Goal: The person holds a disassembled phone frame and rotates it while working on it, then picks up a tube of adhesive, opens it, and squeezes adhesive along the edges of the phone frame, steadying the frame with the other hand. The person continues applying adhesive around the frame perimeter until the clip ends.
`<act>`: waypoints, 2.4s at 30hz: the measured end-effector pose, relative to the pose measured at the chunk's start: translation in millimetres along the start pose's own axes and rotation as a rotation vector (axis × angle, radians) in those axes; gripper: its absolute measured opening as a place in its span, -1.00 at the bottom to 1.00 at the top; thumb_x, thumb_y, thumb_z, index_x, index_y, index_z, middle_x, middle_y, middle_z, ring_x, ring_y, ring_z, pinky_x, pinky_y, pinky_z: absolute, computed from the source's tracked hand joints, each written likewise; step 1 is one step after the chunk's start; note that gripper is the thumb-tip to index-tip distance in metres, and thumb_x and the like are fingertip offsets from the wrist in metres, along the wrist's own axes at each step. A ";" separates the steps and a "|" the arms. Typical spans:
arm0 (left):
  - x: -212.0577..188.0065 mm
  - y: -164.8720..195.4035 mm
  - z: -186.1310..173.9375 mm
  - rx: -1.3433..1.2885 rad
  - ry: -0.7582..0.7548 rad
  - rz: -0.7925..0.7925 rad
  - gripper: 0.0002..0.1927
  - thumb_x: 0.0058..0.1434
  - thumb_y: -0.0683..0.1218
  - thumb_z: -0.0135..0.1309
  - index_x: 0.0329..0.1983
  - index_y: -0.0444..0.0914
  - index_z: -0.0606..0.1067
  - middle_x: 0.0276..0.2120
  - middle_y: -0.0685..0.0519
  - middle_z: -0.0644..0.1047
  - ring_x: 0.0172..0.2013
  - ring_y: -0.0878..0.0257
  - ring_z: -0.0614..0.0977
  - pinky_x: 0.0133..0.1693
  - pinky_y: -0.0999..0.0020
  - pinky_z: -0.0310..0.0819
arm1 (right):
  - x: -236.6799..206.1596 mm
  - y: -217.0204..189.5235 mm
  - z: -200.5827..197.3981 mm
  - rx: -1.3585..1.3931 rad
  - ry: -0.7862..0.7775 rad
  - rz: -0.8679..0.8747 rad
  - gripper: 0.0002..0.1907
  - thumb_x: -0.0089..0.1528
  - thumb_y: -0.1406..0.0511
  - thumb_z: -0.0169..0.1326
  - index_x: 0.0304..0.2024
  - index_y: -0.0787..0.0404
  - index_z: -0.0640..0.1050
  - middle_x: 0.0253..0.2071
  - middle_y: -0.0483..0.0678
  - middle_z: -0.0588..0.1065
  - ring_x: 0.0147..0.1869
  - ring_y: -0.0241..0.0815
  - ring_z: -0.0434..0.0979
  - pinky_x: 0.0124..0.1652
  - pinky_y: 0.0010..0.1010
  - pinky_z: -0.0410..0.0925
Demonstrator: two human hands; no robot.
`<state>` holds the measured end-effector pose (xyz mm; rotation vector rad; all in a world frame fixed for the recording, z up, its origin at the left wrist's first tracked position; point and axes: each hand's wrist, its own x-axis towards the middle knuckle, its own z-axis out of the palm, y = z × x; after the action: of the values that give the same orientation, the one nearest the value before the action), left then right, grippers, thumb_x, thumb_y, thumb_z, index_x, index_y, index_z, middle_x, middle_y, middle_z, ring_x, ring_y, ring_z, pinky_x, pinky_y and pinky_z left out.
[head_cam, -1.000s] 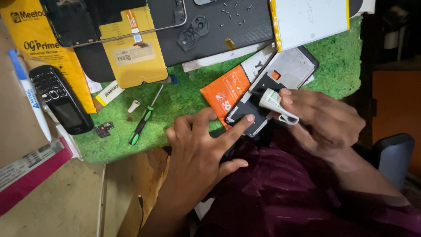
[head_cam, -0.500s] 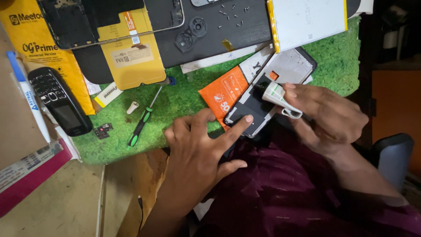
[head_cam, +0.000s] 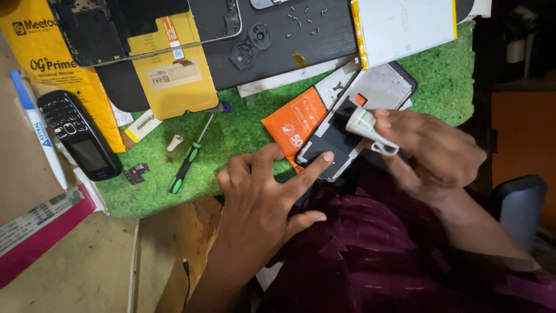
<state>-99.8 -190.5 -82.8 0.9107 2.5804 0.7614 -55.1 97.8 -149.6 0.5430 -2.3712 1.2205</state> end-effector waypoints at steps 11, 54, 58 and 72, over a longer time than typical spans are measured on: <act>0.0 -0.1 0.5 -0.009 0.004 -0.002 -0.25 -0.01 0.32 0.26 0.32 0.27 0.42 0.10 -0.10 0.32 -0.03 -0.12 0.33 -0.03 -0.10 0.15 | 5.5 -4.4 -1.3 -0.050 -0.013 0.015 -0.77 0.31 0.45 0.22 0.02 0.34 0.58 -0.07 0.16 0.62 -0.02 -0.03 0.74 -0.11 -0.29 0.57; 1.4 -0.7 -0.5 0.019 0.009 0.013 -0.25 0.02 0.33 0.23 0.33 0.27 0.40 0.09 -0.10 0.32 -0.05 -0.13 0.33 -0.06 -0.08 0.16 | 11.3 7.6 -7.1 -0.049 0.024 -0.025 -0.73 0.33 0.48 0.21 0.09 0.33 0.57 -0.07 0.15 0.63 -0.12 -0.07 0.74 -0.20 -0.35 0.57; 1.4 0.4 -2.0 0.019 0.005 0.012 -0.26 0.01 0.34 0.23 0.33 0.27 0.41 0.08 -0.08 0.32 -0.05 -0.12 0.33 -0.05 -0.09 0.16 | 11.0 6.5 -10.1 -0.085 0.005 0.002 -0.73 0.25 0.46 0.15 0.01 0.35 0.55 -0.14 0.24 0.59 -0.13 0.04 0.71 -0.24 -0.32 0.55; -8.9 23.5 15.7 -0.198 0.412 -0.011 -0.19 0.10 0.32 0.40 0.27 -0.08 0.34 0.11 -0.14 0.22 0.13 -0.09 0.25 0.19 -0.08 0.20 | 36.2 -16.0 -13.4 0.008 0.059 0.144 -0.77 0.30 0.47 0.15 0.00 0.45 0.55 -0.12 0.26 0.58 -0.13 -0.03 0.69 -0.25 -0.40 0.60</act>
<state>-74.7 -174.9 -81.3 0.7405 2.7761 1.2925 -74.8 94.9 -112.8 0.3388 -2.3909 1.2900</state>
